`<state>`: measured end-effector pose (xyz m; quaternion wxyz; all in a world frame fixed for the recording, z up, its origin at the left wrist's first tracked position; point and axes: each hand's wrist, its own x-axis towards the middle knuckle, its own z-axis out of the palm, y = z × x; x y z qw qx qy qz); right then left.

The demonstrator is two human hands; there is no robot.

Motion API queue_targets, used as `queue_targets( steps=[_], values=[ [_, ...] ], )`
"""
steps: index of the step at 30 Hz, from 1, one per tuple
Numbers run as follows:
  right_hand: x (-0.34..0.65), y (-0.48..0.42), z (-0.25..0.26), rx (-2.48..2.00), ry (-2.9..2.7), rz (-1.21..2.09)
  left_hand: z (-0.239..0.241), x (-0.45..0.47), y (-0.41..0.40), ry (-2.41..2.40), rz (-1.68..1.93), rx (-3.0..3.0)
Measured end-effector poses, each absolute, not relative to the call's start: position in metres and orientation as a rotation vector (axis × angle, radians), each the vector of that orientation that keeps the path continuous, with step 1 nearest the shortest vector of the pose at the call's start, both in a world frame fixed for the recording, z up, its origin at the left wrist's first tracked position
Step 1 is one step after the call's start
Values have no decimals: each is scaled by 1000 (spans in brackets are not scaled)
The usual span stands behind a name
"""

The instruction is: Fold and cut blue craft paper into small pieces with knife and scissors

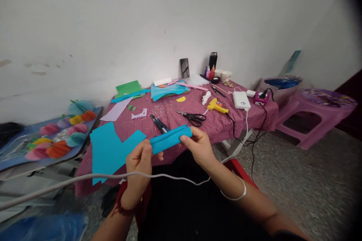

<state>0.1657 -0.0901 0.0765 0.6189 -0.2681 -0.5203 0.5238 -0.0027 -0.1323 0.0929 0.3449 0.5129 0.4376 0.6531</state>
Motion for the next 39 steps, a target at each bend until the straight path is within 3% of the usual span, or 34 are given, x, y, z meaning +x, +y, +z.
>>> queue_targets(
  steps=[4,10,13,22,31,39],
  values=[
    [176,-83,79,-456,-1367,1236,104,-12,-125,864,1595,1077],
    [190,-81,86,-306,-1858,1264,117,-36,-118,934,770,1397],
    [188,-80,84,-265,-1935,1314,111,-35,-117,982,580,1518],
    [165,-81,67,-530,-1532,1439,90,-10,-119,1252,1249,1451],
    [163,-82,64,-559,-1268,1692,90,-12,-113,998,1162,1032],
    [163,-87,68,-589,-1265,1700,97,-7,-118,956,1217,818]
  ],
)
